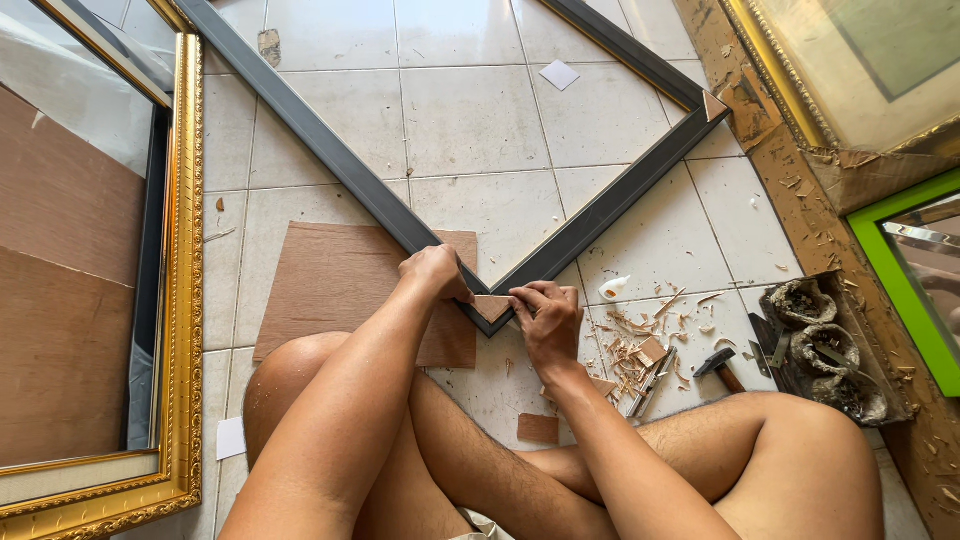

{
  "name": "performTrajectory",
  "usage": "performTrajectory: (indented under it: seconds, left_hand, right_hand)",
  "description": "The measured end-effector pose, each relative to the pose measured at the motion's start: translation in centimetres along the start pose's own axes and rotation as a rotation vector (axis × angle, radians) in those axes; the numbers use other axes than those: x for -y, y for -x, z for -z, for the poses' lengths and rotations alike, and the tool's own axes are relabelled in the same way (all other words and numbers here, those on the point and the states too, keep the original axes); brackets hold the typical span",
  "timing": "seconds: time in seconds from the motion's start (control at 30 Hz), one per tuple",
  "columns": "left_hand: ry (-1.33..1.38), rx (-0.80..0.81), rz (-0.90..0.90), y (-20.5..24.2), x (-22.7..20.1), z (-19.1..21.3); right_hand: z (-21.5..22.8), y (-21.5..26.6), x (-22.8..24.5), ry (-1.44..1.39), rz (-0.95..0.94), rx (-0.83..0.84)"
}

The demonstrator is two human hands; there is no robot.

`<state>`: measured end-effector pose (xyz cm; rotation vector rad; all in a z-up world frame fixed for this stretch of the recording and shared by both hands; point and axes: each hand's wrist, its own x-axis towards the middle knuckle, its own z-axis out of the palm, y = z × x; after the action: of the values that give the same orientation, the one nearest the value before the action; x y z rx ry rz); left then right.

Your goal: The person applies glue to wooden corner pieces and attaches them to the corners of a large black frame while sitting on the floor.

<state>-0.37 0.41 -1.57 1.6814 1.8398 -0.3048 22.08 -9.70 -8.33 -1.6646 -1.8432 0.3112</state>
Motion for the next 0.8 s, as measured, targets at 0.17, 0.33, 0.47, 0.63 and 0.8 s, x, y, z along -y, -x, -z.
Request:
performTrajectory:
  seconds: [0.17,0.33,0.47,0.63,0.8]
  left_hand:
    - [-0.017,-0.038,0.018,-0.3,-0.6,-0.6]
    - [0.020,-0.022,-0.026,0.9,-0.4,-1.1]
    - [0.134,-0.054,-0.059,5.2,-2.2,0.6]
    - [0.025,-0.129,-0.032,4.6,-2.9,-1.2]
    - [0.002,-0.124,0.043,3.6,-3.5,-1.7]
  right_hand:
    - [2.1,0.5,-0.6,0.101,-0.082,0.050]
    - [10.2,2.3,-0.1,0.289,-0.169,0.394]
    - [12.7,3.9,-0.7,0.281,-0.288,0.682]
    - [10.2,4.4,-4.2,0.277,-0.293,0.684]
    - [8.8,4.3,-4.8,0.234,-0.312,0.707]
